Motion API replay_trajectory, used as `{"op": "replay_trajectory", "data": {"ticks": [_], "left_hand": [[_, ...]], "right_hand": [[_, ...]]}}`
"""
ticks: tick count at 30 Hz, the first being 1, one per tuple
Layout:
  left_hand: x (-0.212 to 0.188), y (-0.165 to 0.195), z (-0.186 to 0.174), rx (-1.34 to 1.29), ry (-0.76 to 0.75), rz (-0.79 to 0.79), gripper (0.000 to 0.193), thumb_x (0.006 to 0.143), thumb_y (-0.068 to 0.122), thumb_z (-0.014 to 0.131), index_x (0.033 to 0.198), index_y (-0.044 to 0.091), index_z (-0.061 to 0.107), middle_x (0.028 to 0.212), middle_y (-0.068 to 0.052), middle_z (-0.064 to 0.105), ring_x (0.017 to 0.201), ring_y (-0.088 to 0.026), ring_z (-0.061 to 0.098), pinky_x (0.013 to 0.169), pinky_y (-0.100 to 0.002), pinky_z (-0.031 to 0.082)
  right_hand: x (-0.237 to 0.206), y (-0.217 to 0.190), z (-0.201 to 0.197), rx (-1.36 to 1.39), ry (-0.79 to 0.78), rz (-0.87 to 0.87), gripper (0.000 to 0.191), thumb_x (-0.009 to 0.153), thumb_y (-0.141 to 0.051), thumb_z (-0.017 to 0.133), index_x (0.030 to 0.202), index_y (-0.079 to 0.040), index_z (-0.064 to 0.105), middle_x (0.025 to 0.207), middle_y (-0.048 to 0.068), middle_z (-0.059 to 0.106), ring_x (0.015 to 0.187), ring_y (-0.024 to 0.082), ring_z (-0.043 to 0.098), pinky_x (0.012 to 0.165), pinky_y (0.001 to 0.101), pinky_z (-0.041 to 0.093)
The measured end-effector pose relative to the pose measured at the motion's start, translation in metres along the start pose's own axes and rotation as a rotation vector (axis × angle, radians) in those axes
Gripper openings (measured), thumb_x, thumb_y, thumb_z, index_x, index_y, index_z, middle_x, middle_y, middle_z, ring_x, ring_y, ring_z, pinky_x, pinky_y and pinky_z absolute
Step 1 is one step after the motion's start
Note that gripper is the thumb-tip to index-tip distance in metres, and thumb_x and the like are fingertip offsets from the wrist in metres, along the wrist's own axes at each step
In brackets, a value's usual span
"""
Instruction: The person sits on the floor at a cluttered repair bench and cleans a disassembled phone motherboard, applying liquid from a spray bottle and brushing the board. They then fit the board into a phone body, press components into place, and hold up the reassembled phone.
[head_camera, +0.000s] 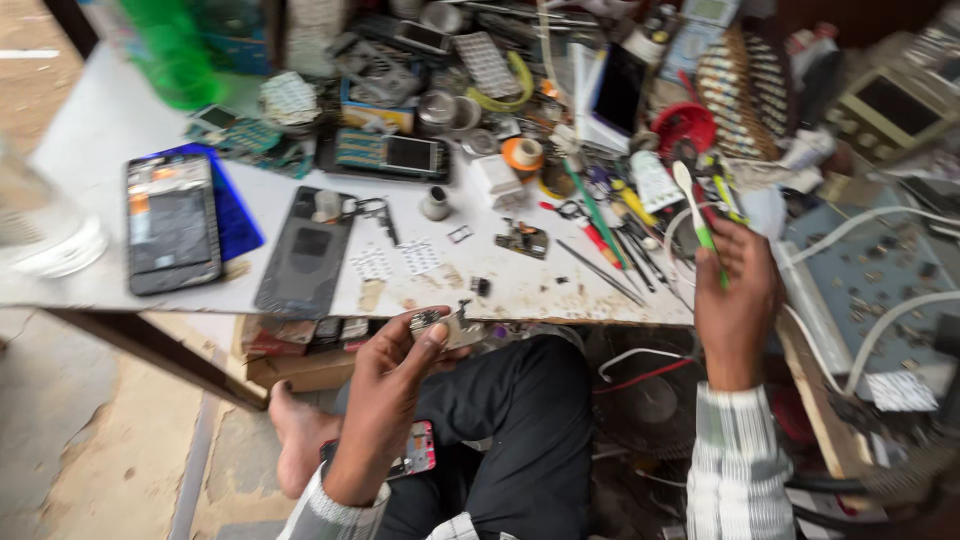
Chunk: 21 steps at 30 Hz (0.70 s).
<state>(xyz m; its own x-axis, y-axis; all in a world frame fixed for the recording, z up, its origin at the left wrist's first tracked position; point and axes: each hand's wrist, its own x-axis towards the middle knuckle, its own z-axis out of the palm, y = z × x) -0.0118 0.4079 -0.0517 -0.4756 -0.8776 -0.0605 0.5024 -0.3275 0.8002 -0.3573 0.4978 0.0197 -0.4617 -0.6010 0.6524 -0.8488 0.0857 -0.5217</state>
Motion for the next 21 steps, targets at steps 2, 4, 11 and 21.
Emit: {"op": "replay_trajectory", "data": {"ticks": [2, 4, 11, 21], "left_hand": [[0.001, 0.000, 0.004, 0.050, -0.019, -0.036, 0.044, 0.097, 0.019, 0.064, 0.134, -0.003, 0.060, 0.112, -0.012, 0.070, 0.089, -0.019, 0.074, 0.078, -0.031, 0.060], [0.003, 0.003, 0.008, 0.052, -0.035, -0.058, 0.050, 0.096, 0.021, 0.060, 0.140, -0.001, 0.052, 0.122, -0.008, 0.067, 0.090, -0.021, 0.074, 0.079, -0.031, 0.061], [0.014, 0.012, 0.014, 0.225, -0.019, 0.084, 0.066, 0.093, 0.011, 0.066, 0.152, 0.006, 0.039, 0.108, -0.010, 0.070, 0.087, -0.015, 0.070, 0.073, -0.028, 0.059], [0.043, 0.035, 0.016, 0.268, -0.050, 0.130, 0.047, 0.092, 0.013, 0.074, 0.133, 0.001, 0.055, 0.093, -0.007, 0.072, 0.080, -0.009, 0.068, 0.062, -0.022, 0.052]], "right_hand": [[0.021, 0.016, -0.004, -0.158, -0.006, 0.004, 0.030, 0.095, -0.004, 0.073, 0.123, 0.000, 0.065, 0.117, 0.016, 0.072, 0.098, 0.024, 0.072, 0.085, 0.0368, 0.056], [0.037, 0.025, -0.004, -0.240, -0.028, 0.026, 0.028, 0.094, -0.005, 0.074, 0.120, 0.001, 0.065, 0.116, 0.017, 0.072, 0.097, 0.026, 0.072, 0.083, 0.0390, 0.056], [0.027, -0.007, 0.010, -0.308, -0.170, -0.170, 0.029, 0.093, -0.012, 0.079, 0.118, -0.003, 0.069, 0.105, 0.019, 0.071, 0.093, 0.032, 0.069, 0.080, 0.0438, 0.054], [-0.003, -0.049, 0.017, -0.219, -0.446, -0.156, 0.031, 0.087, -0.008, 0.074, 0.118, -0.006, 0.069, 0.102, 0.012, 0.075, 0.090, 0.026, 0.073, 0.078, 0.0408, 0.053]]}}
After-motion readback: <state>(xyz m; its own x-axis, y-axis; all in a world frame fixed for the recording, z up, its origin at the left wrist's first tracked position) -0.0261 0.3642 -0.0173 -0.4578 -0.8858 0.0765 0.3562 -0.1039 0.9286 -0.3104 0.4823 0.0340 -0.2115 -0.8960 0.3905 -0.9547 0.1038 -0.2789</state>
